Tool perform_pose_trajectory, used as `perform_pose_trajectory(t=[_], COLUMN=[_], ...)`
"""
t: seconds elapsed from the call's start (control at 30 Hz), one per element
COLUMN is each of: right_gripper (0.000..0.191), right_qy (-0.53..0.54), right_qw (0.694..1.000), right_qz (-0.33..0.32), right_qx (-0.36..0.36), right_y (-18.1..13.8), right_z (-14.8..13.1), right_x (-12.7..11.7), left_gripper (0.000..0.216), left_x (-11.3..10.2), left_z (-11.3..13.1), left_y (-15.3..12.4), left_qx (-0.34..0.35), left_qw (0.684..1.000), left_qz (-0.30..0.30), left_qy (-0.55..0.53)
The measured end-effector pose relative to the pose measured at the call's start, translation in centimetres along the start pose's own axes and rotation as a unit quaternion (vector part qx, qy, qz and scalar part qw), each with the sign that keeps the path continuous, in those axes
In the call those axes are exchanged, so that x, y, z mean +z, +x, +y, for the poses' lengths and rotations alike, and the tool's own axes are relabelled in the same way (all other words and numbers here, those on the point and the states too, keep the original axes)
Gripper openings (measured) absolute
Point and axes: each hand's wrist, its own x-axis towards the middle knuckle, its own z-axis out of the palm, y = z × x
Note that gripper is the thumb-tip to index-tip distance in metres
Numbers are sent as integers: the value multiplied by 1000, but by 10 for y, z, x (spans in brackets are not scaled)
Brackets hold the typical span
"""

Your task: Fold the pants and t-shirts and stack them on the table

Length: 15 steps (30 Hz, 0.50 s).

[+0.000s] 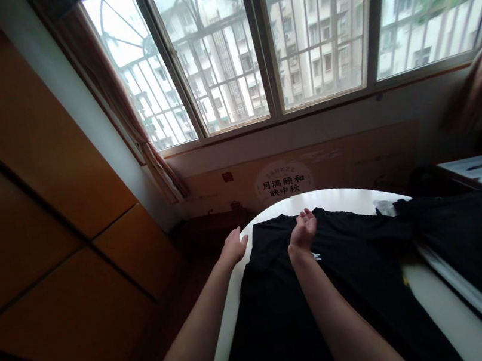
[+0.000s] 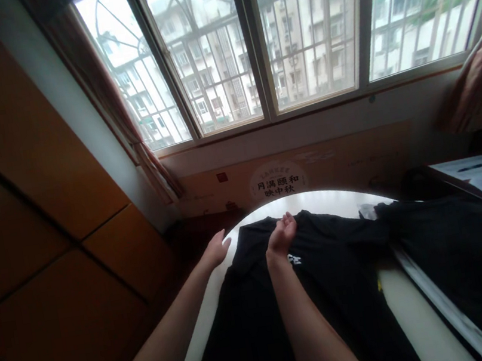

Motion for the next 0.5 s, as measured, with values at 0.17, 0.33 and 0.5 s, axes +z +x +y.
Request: perform_pose_trajectory(t=[0.17,0.33,0.5], right_gripper=[38,25,28], right_qy=[-71,-181,-279], right_qw=[987,923,872], right_qz=[-146,-339,-401], right_qx=[-9,-18,-49], right_y=[-18,-42,-59], right_z=[21,39,52], right_x=[1,-5,-18], left_gripper=[53,61,66], left_x=[-62,-41,11], left_z=[-30,-56,-86], left_y=[-102,-259,-366], left_qx=[-78,-155,-236], left_qw=[990,925,921], left_qz=[110,320,241], left_qy=[-41,-130,-193])
